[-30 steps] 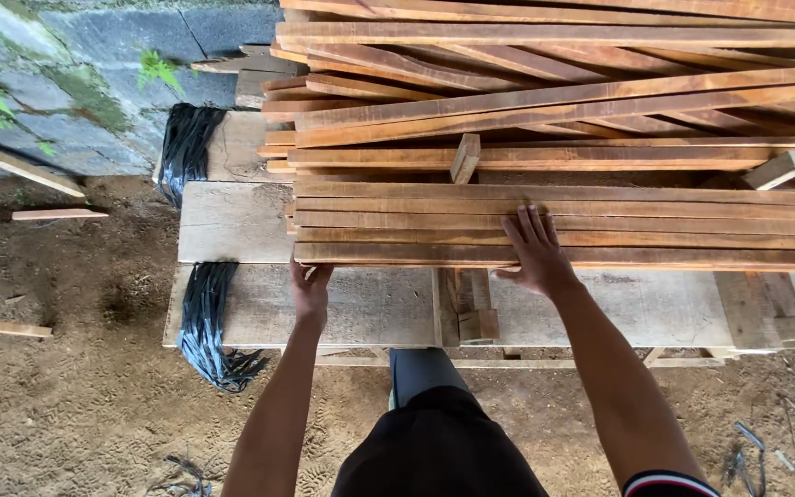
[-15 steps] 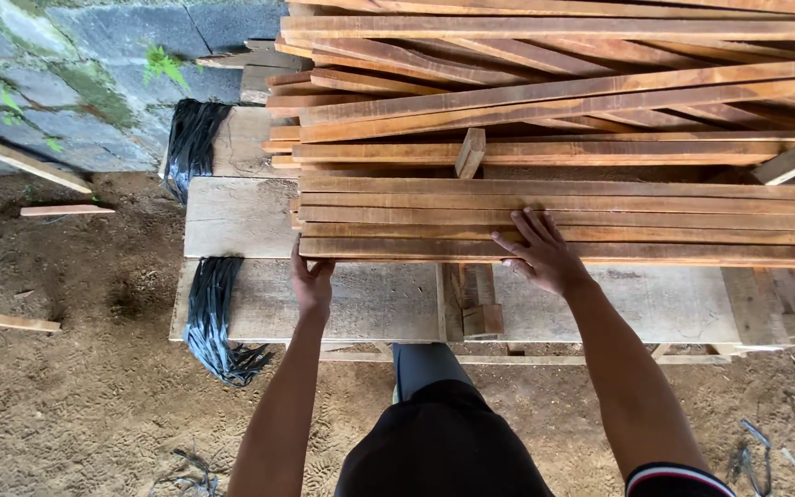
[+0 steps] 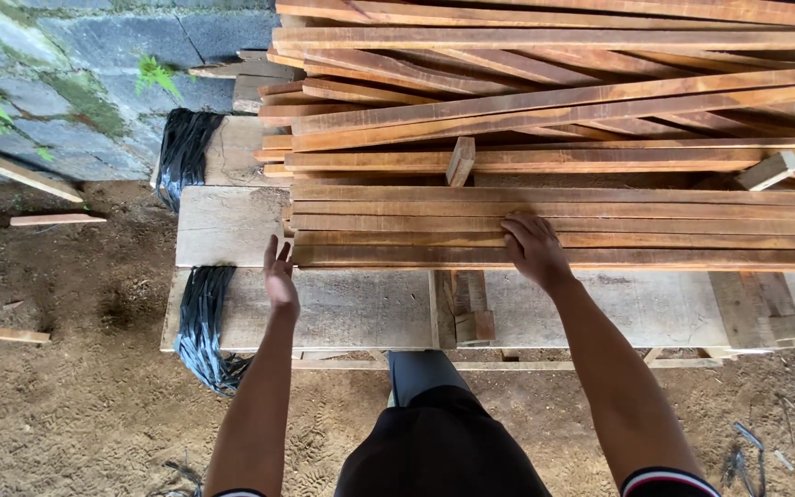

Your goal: Organizing thin wooden strips and bundling them together using black plastic ties.

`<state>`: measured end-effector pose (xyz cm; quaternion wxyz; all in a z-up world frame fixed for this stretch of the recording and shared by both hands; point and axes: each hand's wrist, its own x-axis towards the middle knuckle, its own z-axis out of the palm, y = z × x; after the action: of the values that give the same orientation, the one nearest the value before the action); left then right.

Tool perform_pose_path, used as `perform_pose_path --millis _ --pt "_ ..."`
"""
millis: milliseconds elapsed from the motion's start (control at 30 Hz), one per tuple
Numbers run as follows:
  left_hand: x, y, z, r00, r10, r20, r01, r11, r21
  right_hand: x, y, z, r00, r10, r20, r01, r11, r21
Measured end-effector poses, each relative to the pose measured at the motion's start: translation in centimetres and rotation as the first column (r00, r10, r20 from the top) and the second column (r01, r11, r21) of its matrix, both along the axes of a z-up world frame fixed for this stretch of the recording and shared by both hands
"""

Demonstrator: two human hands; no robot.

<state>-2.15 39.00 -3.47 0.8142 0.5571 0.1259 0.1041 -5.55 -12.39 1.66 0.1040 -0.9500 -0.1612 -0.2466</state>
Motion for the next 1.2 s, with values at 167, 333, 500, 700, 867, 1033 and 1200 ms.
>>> perform_pose_path --millis 167,333,500,700,867,1033,1200 --pt "0.8 -0.2 1.8 0.996 -0.067 -0.066 0.059 0.991 -0.117 1.4 0.6 2.2 0.984 -0.053 -0.168 0.06 0.998 0.037" --pt "1.0 -0.8 3.2 0.997 -0.028 -0.076 0.018 0.991 -0.135 1.7 0.7 3.6 0.961 -0.02 -0.275 0.034 0.998 0.046" --pt "1.4 -1.3 3.8 0.996 0.035 -0.081 -0.041 0.997 -0.065 2.2 1.2 5.8 0.97 0.042 -0.241 -0.04 0.999 0.014" --pt "1.1 -1.9 4.9 0.997 0.066 -0.05 -0.071 0.991 -0.111 2.0 2.0 8.8 0.906 0.054 -0.419 -0.043 0.998 0.035" --pt "0.8 -2.0 5.4 0.996 0.071 -0.049 -0.075 0.993 -0.092 3.6 2.0 7.9 0.881 0.078 -0.468 -0.11 0.993 -0.041" --pt "1.0 -1.7 5.1 0.997 0.065 -0.047 -0.068 0.996 -0.06 5.0 2.1 8.8 0.856 0.095 -0.509 -0.195 0.97 -0.147" --pt "1.0 -1.3 3.9 0.997 0.057 -0.044 -0.057 0.998 -0.002 7.1 1.2 4.7 0.923 0.106 -0.371 -0.249 0.897 -0.365"
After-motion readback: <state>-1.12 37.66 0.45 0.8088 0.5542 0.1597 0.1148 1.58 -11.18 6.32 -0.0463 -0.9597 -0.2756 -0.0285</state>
